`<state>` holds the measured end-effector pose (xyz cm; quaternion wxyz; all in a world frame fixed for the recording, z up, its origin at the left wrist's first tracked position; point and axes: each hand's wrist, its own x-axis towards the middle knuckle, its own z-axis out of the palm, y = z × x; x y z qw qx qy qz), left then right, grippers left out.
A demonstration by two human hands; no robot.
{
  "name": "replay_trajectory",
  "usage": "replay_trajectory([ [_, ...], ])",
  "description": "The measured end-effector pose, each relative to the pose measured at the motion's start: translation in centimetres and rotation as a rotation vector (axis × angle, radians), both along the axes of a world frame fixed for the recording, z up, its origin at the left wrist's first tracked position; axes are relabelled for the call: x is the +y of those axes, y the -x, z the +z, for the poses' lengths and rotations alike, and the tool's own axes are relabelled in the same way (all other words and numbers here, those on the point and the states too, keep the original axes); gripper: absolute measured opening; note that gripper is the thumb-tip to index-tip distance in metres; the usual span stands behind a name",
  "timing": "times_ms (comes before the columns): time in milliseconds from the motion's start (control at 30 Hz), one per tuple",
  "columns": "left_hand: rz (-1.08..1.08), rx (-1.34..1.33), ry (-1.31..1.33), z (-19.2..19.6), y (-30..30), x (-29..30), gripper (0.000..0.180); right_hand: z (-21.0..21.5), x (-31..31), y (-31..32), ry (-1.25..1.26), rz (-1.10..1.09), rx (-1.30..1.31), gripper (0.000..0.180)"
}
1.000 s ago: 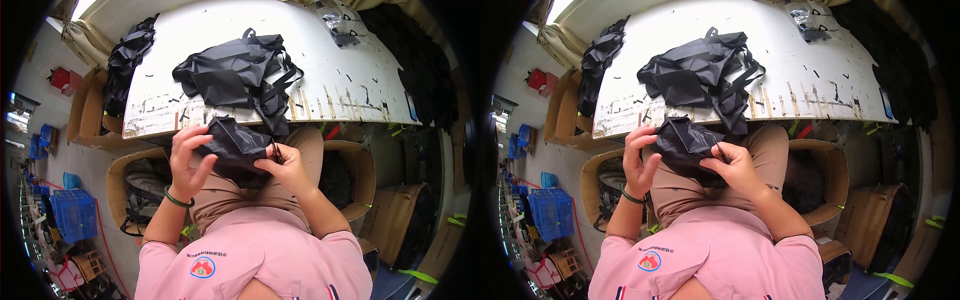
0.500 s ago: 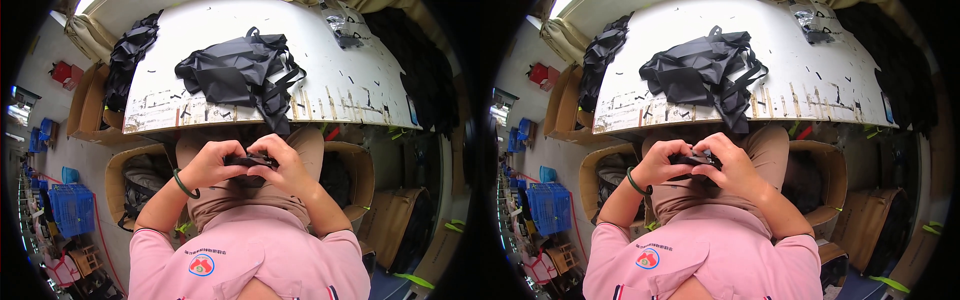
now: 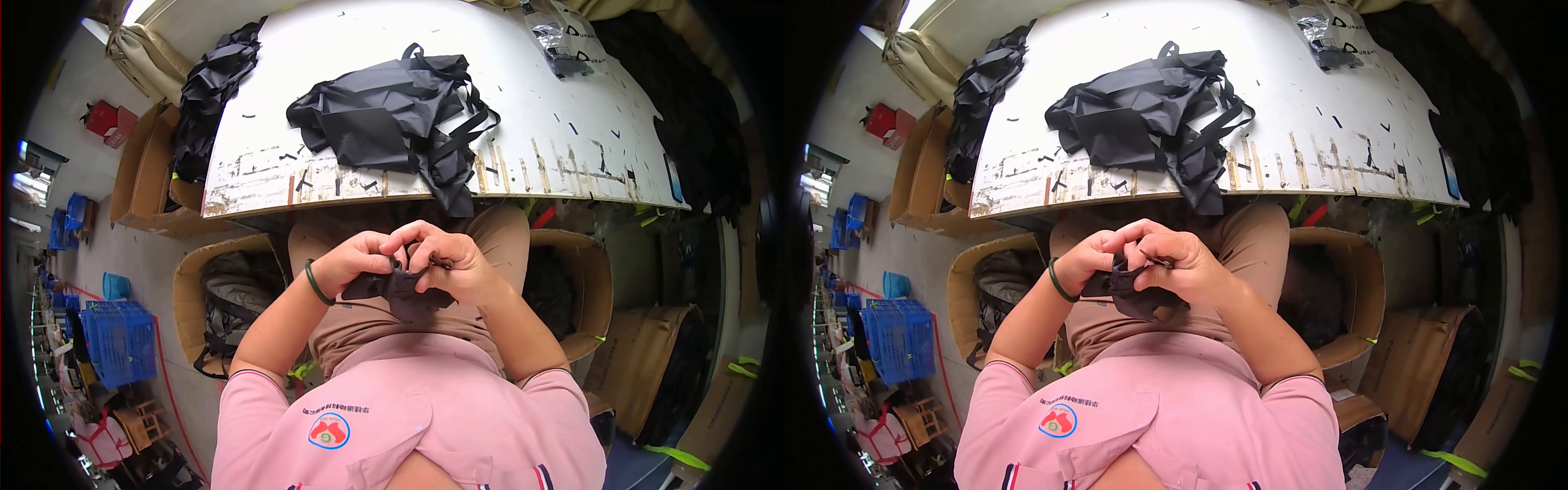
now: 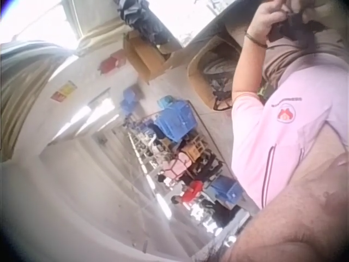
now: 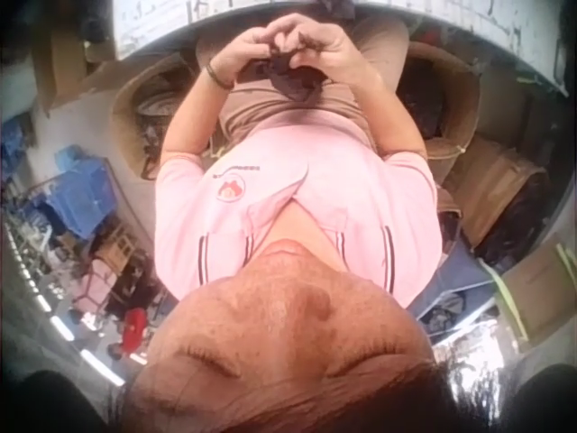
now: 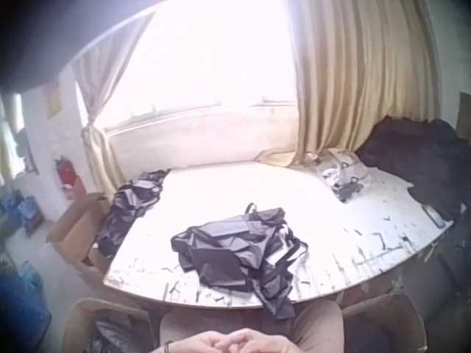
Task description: The person is using snips to trim loose threads and excess material from black fabric components at a factory workbench.
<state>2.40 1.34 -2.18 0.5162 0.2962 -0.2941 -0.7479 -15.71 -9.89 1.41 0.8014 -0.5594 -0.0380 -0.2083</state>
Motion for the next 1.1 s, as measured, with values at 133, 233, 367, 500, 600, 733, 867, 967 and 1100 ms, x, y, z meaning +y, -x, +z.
replay_trajectory([
  [133,-0.004,0.064,-0.036,-1.2,3.1,-1.6,0.033,-0.3,0.0,-0.7,0.051,-0.011,-0.049,0.012],
  [233,-0.004,-0.107,-0.007,-0.5,2.6,-1.9,0.048,-1.0,-0.4,-0.3,0.154,-0.082,-0.057,0.011],
  [367,0.428,-0.644,0.279,1.2,0.1,-1.3,0.05,-1.4,-1.2,0.7,0.179,-0.231,0.071,0.015],
  [500,0.399,-0.644,0.437,3.6,0.9,0.1,0.026,-1.3,-1.6,0.5,0.201,-0.284,0.079,0.014],
  [600,0.468,-0.696,0.413,3.7,3.0,0.4,0.023,-0.9,-1.4,0.0,0.229,-0.288,0.089,0.013],
  [733,0.493,-0.515,0.239,3.7,3.4,0.8,0.018,0.0,-1.1,0.3,0.13,-0.228,0.193,0.01],
  [867,0.474,-0.5,0.257,3.7,3.6,0.9,0.013,-0.5,-1.6,0.4,0.055,-0.138,0.213,0.007],
  [967,0.555,-0.403,0.236,3.3,3.9,0.9,0.013,-0.5,-1.3,0.1,0.096,-0.123,0.29,0.011],
  [1100,0.656,-0.315,0.226,2.6,3.9,0.7,0.012,0.1,0.3,-0.1,-0.108,-0.243,0.264,0.015],
])
